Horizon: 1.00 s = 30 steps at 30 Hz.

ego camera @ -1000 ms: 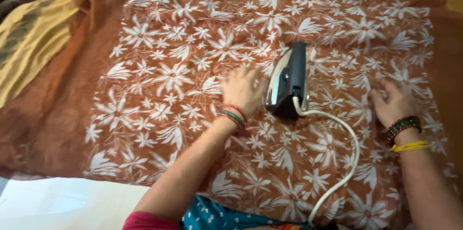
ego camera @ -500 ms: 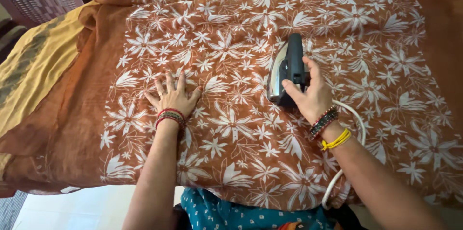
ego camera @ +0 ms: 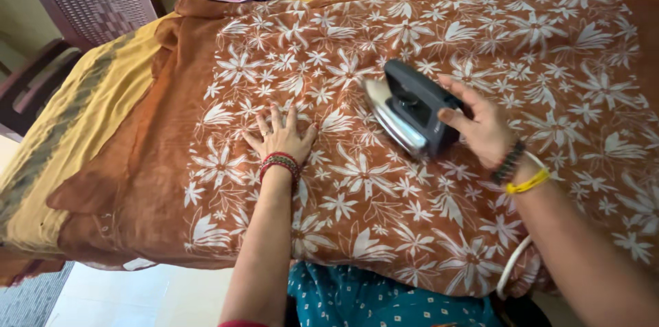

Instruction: The person irons a floral patterned fabric by hand using a dry iron on a low surface.

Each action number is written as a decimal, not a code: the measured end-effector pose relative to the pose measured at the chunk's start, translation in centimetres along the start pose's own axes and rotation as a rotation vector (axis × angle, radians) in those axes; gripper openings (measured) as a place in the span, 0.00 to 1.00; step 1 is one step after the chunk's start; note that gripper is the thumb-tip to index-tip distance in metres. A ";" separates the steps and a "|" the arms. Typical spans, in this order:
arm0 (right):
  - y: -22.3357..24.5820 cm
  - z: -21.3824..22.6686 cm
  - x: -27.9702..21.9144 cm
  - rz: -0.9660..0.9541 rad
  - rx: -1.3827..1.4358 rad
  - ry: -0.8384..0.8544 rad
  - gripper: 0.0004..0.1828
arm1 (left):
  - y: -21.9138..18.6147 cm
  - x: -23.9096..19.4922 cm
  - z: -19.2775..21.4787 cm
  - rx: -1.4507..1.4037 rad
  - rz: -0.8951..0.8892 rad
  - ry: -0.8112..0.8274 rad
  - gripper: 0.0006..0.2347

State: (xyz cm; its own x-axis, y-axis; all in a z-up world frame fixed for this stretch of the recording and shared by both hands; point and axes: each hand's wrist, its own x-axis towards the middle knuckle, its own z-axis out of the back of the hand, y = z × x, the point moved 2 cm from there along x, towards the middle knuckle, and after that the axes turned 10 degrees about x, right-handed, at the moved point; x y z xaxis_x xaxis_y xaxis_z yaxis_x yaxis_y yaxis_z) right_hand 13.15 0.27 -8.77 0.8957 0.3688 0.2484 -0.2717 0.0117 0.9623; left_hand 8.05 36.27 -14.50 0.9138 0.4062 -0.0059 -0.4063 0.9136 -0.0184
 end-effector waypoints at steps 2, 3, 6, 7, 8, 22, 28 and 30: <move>0.4 -2.6 0.3 -0.019 -0.075 -0.117 0.34 | 0.1 -0.1 -0.3 -0.012 0.000 -0.017 0.35; 0.3 -4.1 0.3 -0.070 -0.184 -0.164 0.34 | 0.1 -0.1 -0.4 -0.016 0.006 -0.042 0.34; 0.6 -5.6 0.5 -0.067 -0.267 -0.150 0.33 | 0.1 -0.1 -0.3 -0.034 0.016 -0.078 0.33; 0.4 -6.0 0.8 -0.017 -0.238 -0.092 0.31 | 0.2 -0.2 -0.3 -0.043 0.015 -0.087 0.33; 0.2 -5.8 1.1 -0.017 -0.240 -0.082 0.31 | 0.2 -0.3 -0.3 -0.048 0.025 -0.084 0.33; -1.8 -12.0 4.1 -0.395 0.632 0.325 0.30 | 0.6 0.3 -0.7 -0.200 -0.032 -0.334 0.27; -3.6 -5.6 5.5 -0.126 -0.612 0.166 0.20 | 0.5 -1.0 0.3 -0.839 -0.424 -0.373 0.32; -5.0 -4.6 5.1 -0.063 -0.707 0.190 0.21 | -0.3 -2.0 1.2 -0.814 -0.534 -0.380 0.36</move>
State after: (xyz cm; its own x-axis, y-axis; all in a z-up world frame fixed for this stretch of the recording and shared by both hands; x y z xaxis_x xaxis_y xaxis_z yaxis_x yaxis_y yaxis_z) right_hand 17.43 6.36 -12.87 0.8580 0.5019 0.1098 -0.4417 0.6115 0.6565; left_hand 6.31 35.17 -13.31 0.8558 0.0619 0.5137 0.3034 0.7441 -0.5952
